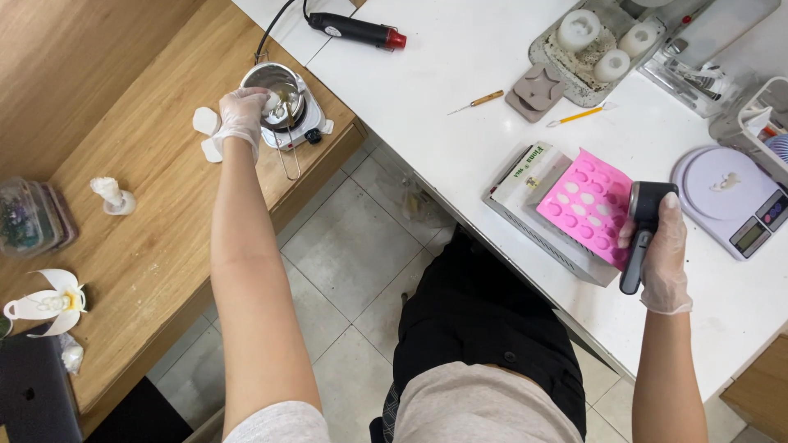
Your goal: Checking the temperature of wax in a silicone mold with an infrared thermometer, then demolding fish-shaped wax pieces and weighing them on a digital scale.
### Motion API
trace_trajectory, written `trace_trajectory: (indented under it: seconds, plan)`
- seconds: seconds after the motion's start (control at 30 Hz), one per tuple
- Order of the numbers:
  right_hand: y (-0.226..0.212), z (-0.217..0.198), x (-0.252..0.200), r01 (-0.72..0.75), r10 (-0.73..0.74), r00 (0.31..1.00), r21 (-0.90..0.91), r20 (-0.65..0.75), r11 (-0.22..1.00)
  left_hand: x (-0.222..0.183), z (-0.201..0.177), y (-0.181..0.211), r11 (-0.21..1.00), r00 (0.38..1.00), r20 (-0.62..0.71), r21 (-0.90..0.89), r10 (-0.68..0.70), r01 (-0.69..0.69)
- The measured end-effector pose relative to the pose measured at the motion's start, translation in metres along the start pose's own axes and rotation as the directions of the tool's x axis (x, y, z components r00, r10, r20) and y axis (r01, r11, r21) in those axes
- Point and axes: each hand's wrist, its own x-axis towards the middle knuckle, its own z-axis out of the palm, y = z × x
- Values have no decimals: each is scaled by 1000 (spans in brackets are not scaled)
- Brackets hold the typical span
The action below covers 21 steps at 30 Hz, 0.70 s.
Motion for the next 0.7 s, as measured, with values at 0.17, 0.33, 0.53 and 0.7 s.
trace_trajectory:
  seconds: [0.17, 0.33, 0.53, 0.7]
  plan:
    - [2, -1, 0, 6, -6, 1000, -37, 3, 999, 22, -1, -24, 999, 1000, -2, -11, 31, -31]
    - [6, -3, 2, 8, -8, 1000, -49, -2, 999, 38, 0, -38, 999, 999, 9, 1, 51, -51]
    - [13, -7, 5, -1, 1, 1000, -34, -14, 999, 32, 0, -27, 998, 998, 22, 20, 53, -54]
    - [11, -4, 3, -10, 9, 1000, -24, -20, 1000, -35, -4, 37, 985, 999, -33, 169, 26, -20]
